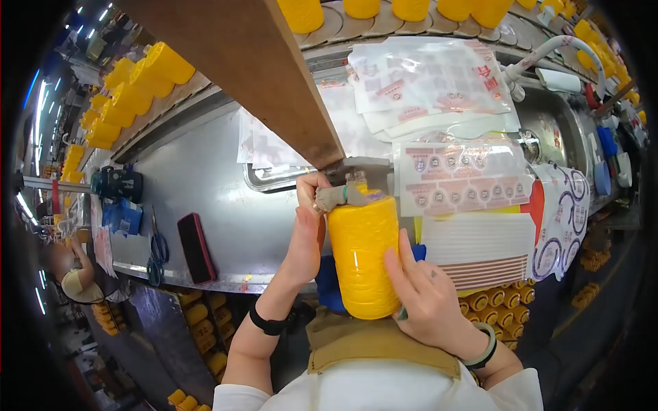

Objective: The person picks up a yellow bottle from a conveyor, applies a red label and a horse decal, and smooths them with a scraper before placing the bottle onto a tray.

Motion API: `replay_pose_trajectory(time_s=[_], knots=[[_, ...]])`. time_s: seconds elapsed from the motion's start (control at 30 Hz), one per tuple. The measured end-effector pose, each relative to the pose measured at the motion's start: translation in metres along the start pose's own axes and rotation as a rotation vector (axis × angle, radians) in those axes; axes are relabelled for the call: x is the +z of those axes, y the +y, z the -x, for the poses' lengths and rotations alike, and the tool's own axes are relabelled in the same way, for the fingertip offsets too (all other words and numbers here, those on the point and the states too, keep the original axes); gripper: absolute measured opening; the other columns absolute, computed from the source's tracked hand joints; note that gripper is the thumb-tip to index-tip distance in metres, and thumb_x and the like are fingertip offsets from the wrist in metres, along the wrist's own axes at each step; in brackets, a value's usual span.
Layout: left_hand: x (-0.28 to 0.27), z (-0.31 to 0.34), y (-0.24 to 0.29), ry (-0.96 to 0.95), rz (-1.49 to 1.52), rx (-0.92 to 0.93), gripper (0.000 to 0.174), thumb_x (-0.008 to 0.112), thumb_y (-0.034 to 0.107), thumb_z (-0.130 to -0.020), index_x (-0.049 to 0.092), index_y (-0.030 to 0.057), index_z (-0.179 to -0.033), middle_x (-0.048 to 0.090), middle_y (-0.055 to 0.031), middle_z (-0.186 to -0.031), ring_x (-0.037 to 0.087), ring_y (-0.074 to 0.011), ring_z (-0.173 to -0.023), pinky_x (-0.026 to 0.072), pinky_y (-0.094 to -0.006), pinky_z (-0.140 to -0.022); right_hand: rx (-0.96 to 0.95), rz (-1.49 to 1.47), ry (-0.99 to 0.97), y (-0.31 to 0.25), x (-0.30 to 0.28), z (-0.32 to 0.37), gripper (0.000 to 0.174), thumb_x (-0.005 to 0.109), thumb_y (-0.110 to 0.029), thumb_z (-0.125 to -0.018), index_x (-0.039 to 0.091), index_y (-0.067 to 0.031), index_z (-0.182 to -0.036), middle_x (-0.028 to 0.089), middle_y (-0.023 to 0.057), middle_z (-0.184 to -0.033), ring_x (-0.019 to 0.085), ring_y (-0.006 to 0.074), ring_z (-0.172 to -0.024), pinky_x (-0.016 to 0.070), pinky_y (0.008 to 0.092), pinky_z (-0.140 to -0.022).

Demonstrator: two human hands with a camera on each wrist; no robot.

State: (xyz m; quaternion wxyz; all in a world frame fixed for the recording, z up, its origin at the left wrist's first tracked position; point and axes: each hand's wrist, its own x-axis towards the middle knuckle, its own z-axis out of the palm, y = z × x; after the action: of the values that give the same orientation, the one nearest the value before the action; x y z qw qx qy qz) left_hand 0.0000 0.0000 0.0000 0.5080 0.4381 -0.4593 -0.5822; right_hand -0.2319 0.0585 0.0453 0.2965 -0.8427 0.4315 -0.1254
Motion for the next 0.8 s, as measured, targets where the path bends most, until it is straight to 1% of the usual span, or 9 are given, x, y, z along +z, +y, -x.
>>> replay_pose_trajectory(time_s=[0.07, 0.1, 0.17, 0.3, 0.43, 0.5, 0.6, 0.7, 0.8], knots=[[-0.001, 0.002, 0.002, -0.01, 0.023, 0.004, 0.076, 0.026, 0.077, -0.1, 0.034, 0.0056, -0.126, 0.035, -0.004, -0.118, 0.038, -0.012, -0.116, 0.0292, -0.0306, -0.108, -0.162, 0.032, 0.102, -0.004, 0.0, 0.003, 0.098, 0.076, -0.007, -0.066, 0.031, 0.018, -0.149, 0.037, 0.0392, -0.153, 0.063, 0.0336, -0.088, 0.0528, 0.0367, -0.076], [-0.002, -0.007, -0.007, -0.017, 0.023, 0.036, 0.076, 0.026, 0.077, -0.1, 0.034, 0.0056, -0.126, 0.035, -0.004, -0.118, 0.038, -0.012, -0.116, 0.0292, -0.0306, -0.108, -0.177, 0.055, 0.121, 0.009, 0.007, -0.003, 0.098, 0.076, -0.007, -0.066, 0.031, 0.018, -0.149, 0.037, 0.0392, -0.153, 0.063, 0.0336, -0.088, 0.0528, 0.0367, -0.076], [-0.008, -0.004, -0.011, -0.022, -0.096, 0.056, 0.083, 0.014, 0.076, -0.101, 0.047, 0.0036, -0.125, 0.036, -0.0032, -0.123, 0.036, -0.0172, -0.129, 0.0226, -0.0349, -0.116, -0.031, -0.057, 0.241, 0.017, 0.021, -0.006, 0.1, 0.079, -0.01, -0.067, 0.029, 0.02, -0.149, 0.042, 0.0383, -0.149, 0.06, 0.0331, -0.083, 0.0525, 0.0369, -0.074], [-0.02, -0.003, -0.012, 0.038, 0.041, 0.103, 0.08, 0.016, 0.074, -0.102, 0.047, 0.0045, -0.128, 0.037, -0.0036, -0.125, 0.036, -0.0168, -0.13, 0.0233, -0.0355, -0.117, -0.018, -0.086, 0.185, 0.02, 0.02, -0.008, 0.105, 0.083, -0.014, -0.067, 0.027, 0.019, -0.15, 0.046, 0.0375, -0.147, 0.059, 0.0331, -0.082, 0.0522, 0.0371, -0.074], [-0.001, 0.005, -0.006, 0.023, 0.078, -0.023, 0.076, 0.02, 0.077, -0.1, 0.041, 0.0095, -0.128, 0.044, -0.0028, -0.125, 0.042, -0.017, -0.129, 0.0255, -0.0374, -0.117, 0.023, -0.094, 0.086, 0.011, 0.017, -0.005, 0.105, 0.079, -0.008, -0.063, 0.028, 0.0182, -0.151, 0.049, 0.0353, -0.144, 0.058, 0.0315, -0.082, 0.0513, 0.0369, -0.072], [0.002, 0.002, -0.003, 0.011, 0.113, 0.004, 0.062, 0.028, 0.065, -0.106, 0.036, 0.0068, -0.124, 0.042, -0.004, -0.117, 0.043, -0.0119, -0.114, 0.0313, -0.0294, -0.105, 0.028, -0.07, 0.04, 0.005, 0.007, -0.003, 0.104, 0.077, -0.006, -0.062, 0.028, 0.0178, -0.151, 0.053, 0.0337, -0.14, 0.058, 0.0308, -0.082, 0.0509, 0.0369, -0.071], [-0.003, 0.0, -0.009, -0.028, 0.111, 0.032, 0.061, 0.028, 0.064, -0.106, 0.036, 0.0059, -0.125, 0.041, -0.0039, -0.118, 0.042, -0.0118, -0.114, 0.0313, -0.0288, -0.105, -0.167, 0.088, 0.12, 0.0, 0.003, 0.001, 0.102, 0.072, -0.003, -0.059, 0.03, 0.0172, -0.15, 0.055, 0.0326, -0.138, 0.058, 0.0294, -0.08, 0.05, 0.0364, -0.07], [-0.004, 0.0, -0.009, -0.02, 0.087, 0.042, 0.06, 0.027, 0.062, -0.107, 0.036, 0.0054, -0.124, 0.04, -0.004, -0.118, 0.042, -0.0116, -0.114, 0.0309, -0.0288, -0.105, -0.065, -0.049, 0.21, 0.008, 0.014, 0.0, 0.1, 0.071, -0.003, -0.059, 0.034, 0.0164, -0.149, 0.053, 0.0352, -0.14, 0.057, 0.0286, -0.077, 0.0503, 0.0361, -0.071], [-0.001, -0.002, -0.006, 0.005, 0.076, 0.059, 0.059, 0.026, 0.06, -0.108, 0.036, 0.0051, -0.124, 0.039, -0.0038, -0.118, 0.04, -0.0113, -0.113, 0.0304, -0.0284, -0.105, 0.075, -0.062, 0.078, 0.006, 0.011, -0.006, 0.099, 0.071, -0.002, -0.058, 0.036, 0.0154, -0.148, 0.043, 0.0381, -0.15, 0.058, 0.03, -0.075, 0.0516, 0.0354, -0.072]])
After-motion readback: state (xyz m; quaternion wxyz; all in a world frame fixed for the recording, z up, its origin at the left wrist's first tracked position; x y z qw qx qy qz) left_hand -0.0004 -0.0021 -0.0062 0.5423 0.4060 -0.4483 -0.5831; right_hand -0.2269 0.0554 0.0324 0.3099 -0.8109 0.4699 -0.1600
